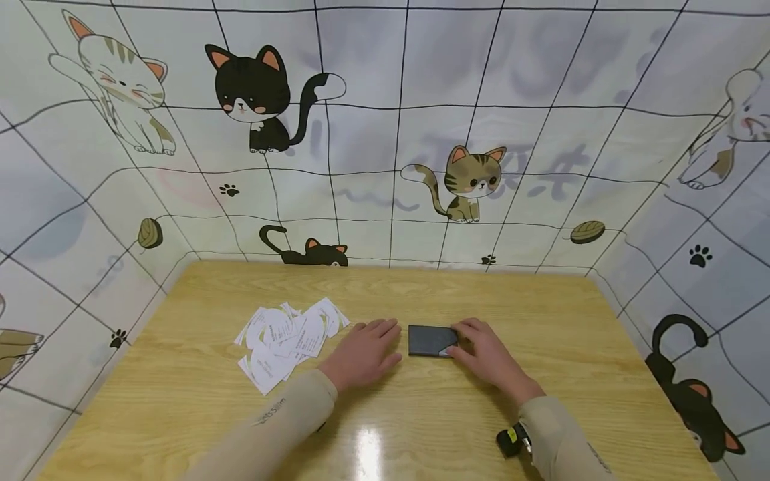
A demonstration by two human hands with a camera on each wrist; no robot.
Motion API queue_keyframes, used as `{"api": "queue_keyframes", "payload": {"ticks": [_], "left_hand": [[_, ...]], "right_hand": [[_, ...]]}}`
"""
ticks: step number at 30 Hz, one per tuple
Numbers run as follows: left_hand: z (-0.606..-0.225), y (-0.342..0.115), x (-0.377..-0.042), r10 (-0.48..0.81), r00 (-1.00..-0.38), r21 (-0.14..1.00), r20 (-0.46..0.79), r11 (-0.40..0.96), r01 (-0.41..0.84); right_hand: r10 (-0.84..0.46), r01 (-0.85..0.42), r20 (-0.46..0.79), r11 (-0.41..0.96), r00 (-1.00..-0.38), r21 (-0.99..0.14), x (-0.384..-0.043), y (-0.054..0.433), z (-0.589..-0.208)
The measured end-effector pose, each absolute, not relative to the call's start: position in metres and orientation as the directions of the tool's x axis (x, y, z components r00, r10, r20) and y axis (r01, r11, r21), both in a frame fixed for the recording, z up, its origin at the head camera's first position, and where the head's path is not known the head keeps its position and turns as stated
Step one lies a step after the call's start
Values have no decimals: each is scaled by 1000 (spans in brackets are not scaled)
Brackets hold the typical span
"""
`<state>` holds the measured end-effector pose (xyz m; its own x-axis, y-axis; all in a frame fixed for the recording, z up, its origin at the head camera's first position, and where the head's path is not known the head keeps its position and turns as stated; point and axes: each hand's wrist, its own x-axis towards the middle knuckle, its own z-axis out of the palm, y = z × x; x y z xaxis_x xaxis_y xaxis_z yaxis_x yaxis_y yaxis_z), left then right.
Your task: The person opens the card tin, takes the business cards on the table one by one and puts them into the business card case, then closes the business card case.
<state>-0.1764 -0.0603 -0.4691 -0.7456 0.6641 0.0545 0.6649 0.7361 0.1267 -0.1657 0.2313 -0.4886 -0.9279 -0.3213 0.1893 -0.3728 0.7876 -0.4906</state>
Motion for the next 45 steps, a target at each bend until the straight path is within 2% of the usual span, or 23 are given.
{"api": "queue_keyframes", "payload": {"ticks": [10, 18, 33, 39, 45], "left_hand": [[-467, -33, -184, 674, -739, 12, 13, 739, 674], [-466, -24, -187, 688, -725, -28, 33, 726, 687], [-466, -21, -187, 745, -664, -270, 66, 654, 706], [-466, -20, -187, 746, -665, -314, 40, 641, 700], [-465, -21, -189, 758, -649, -320, 65, 632, 706]], "right_hand": [[-295, -335, 161, 788, -942, -516, -168, 230, -490], [-299, -340, 165, 774, -940, -534, -168, 230, -490], [-273, -302, 136, 778, -952, -551, -169, 228, -487], [-274, -293, 120, 783, -954, -548, -169, 227, -486], [-275, -284, 100, 789, -956, -545, -169, 227, -484]]}}
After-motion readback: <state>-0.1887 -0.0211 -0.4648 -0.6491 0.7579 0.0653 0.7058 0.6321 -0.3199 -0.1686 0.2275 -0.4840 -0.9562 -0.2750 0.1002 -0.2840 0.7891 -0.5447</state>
